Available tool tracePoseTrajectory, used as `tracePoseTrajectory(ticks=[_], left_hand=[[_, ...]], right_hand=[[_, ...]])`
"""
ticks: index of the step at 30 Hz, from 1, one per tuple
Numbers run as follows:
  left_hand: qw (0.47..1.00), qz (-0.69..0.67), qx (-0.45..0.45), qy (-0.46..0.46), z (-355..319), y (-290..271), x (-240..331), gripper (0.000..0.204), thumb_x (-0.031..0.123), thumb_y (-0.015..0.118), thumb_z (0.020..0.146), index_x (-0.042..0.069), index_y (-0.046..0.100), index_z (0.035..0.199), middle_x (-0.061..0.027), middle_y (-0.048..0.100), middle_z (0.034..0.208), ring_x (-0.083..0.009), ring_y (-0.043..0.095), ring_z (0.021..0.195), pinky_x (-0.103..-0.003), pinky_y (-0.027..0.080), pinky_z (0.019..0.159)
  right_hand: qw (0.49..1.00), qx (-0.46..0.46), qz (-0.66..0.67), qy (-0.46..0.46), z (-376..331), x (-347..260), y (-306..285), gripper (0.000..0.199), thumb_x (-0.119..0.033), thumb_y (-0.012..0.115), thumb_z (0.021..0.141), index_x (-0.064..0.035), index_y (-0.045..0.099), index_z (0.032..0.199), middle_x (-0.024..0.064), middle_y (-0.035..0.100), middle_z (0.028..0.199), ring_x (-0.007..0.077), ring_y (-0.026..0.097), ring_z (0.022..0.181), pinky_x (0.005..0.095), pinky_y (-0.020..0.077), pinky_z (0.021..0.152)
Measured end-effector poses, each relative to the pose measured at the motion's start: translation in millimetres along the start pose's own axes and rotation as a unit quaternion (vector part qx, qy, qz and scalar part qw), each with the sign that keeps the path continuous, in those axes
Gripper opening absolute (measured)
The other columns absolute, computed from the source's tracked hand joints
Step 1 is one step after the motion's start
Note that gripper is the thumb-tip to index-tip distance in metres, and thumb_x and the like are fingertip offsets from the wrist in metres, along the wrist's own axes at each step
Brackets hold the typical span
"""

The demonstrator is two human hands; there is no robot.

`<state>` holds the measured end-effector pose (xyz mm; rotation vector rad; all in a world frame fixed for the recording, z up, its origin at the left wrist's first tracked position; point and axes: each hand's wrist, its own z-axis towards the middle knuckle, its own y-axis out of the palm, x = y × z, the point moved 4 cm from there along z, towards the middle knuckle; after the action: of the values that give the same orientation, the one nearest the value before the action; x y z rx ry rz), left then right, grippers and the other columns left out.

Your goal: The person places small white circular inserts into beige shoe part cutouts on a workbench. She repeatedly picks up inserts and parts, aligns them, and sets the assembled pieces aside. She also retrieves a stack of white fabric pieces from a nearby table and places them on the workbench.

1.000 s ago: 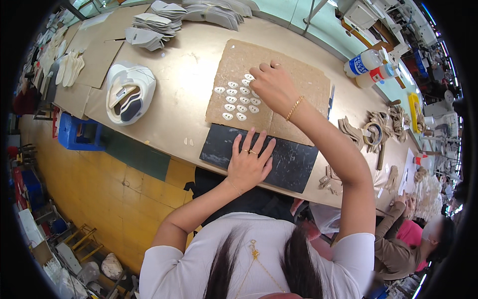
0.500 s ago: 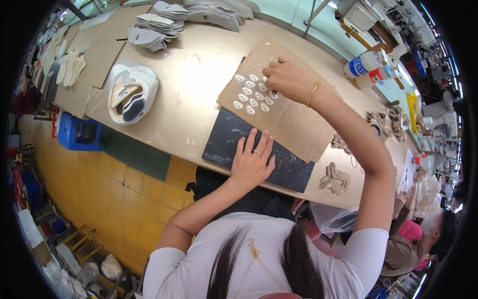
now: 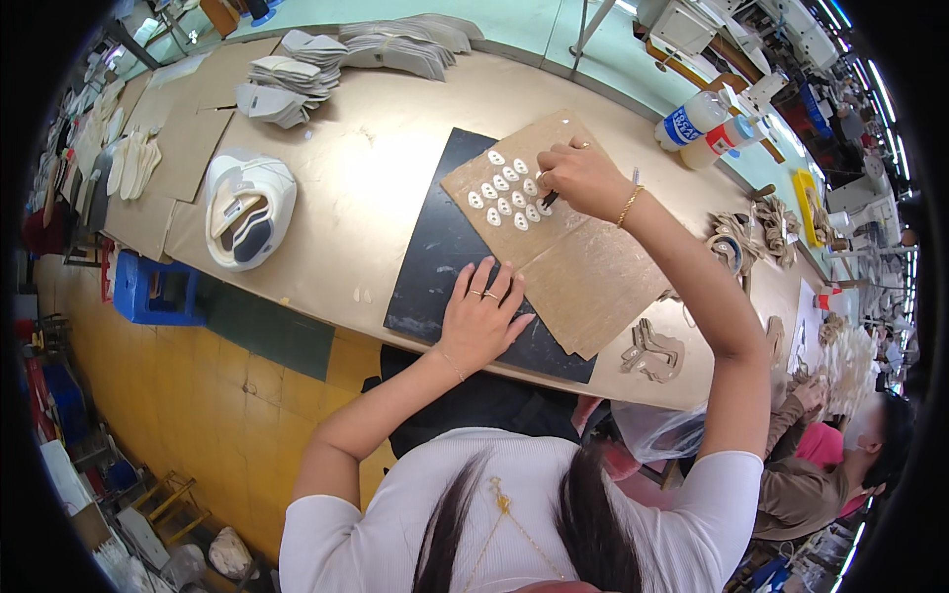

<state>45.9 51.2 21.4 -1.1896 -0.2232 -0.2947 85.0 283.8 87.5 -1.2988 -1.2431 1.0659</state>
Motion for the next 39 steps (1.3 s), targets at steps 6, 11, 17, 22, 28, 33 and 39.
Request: tracePoseTrajectory(ticks=[6,11,17,22,28,33,39], left_hand=[[0.992,-0.050,-0.055,0.098,-8,-5,-11,0.052,0.034,0.074,0.085,0.005,0.062,0.127,-0.0179,0.056,0.131,-0.0389,0.046,0.133,-0.052,0.034,0.112],[0.997,-0.039,-0.029,0.052,-18,-9,8,0.050,0.033,0.075,0.084,0.007,0.064,0.126,-0.0223,0.055,0.132,-0.0402,0.046,0.134,-0.053,0.038,0.110],[1.000,-0.005,-0.018,0.017,-20,-4,16,0.047,0.033,0.074,0.084,0.007,0.067,0.122,-0.0242,0.055,0.132,-0.0417,0.046,0.133,-0.053,0.040,0.107],[1.000,0.002,-0.017,0.017,-20,-3,16,0.048,0.033,0.074,0.084,0.007,0.067,0.123,-0.0240,0.055,0.132,-0.0408,0.045,0.134,-0.053,0.041,0.105],[1.000,0.002,-0.015,0.011,-21,-3,16,0.048,0.033,0.075,0.084,0.009,0.066,0.125,-0.0232,0.056,0.132,-0.0398,0.046,0.134,-0.053,0.042,0.103],[1.000,-0.001,-0.013,0.016,-21,-3,15,0.048,0.034,0.075,0.084,0.009,0.066,0.125,-0.0230,0.056,0.132,-0.0395,0.045,0.134,-0.052,0.041,0.103],[1.000,0.004,-0.012,0.020,-22,-3,14,0.049,0.035,0.074,0.085,0.008,0.066,0.124,-0.0231,0.055,0.132,-0.0391,0.045,0.135,-0.051,0.040,0.103]], right_hand=[[0.998,0.040,0.030,-0.046,18,-19,8,0.009,-0.013,0.064,0.084,-0.0155,0.072,0.082,0.0017,0.063,0.093,0.0192,0.061,0.099,0.0381,0.0441,0.092],[0.996,0.053,0.007,-0.068,42,-39,5,0.009,-0.014,0.066,0.082,-0.0155,0.072,0.075,0.0011,0.064,0.090,0.0188,0.062,0.097,0.0371,0.0451,0.091],[0.995,0.040,-0.031,-0.086,41,-46,2,0.010,-0.012,0.067,0.081,-0.0163,0.073,0.074,0.0001,0.065,0.088,0.0182,0.062,0.095,0.0358,0.0463,0.090],[0.993,0.042,-0.045,-0.101,42,-47,0,0.010,-0.012,0.067,0.081,-0.0163,0.073,0.074,-0.0004,0.065,0.086,0.0180,0.063,0.093,0.0352,0.0467,0.090],[0.994,0.027,-0.029,-0.098,38,-42,-3,0.009,-0.013,0.067,0.080,-0.0161,0.073,0.073,0.0000,0.064,0.086,0.0182,0.063,0.093,0.0374,0.0469,0.092],[0.996,0.018,-0.014,-0.092,33,-40,-9,0.009,-0.013,0.067,0.081,-0.0157,0.072,0.074,0.0010,0.063,0.087,0.0193,0.062,0.095,0.0390,0.0462,0.095],[0.997,-0.013,0.025,-0.067,34,-35,-6,0.009,-0.008,0.069,0.079,-0.0161,0.073,0.080,0.0013,0.063,0.092,0.0199,0.061,0.100,0.0399,0.0440,0.096]])
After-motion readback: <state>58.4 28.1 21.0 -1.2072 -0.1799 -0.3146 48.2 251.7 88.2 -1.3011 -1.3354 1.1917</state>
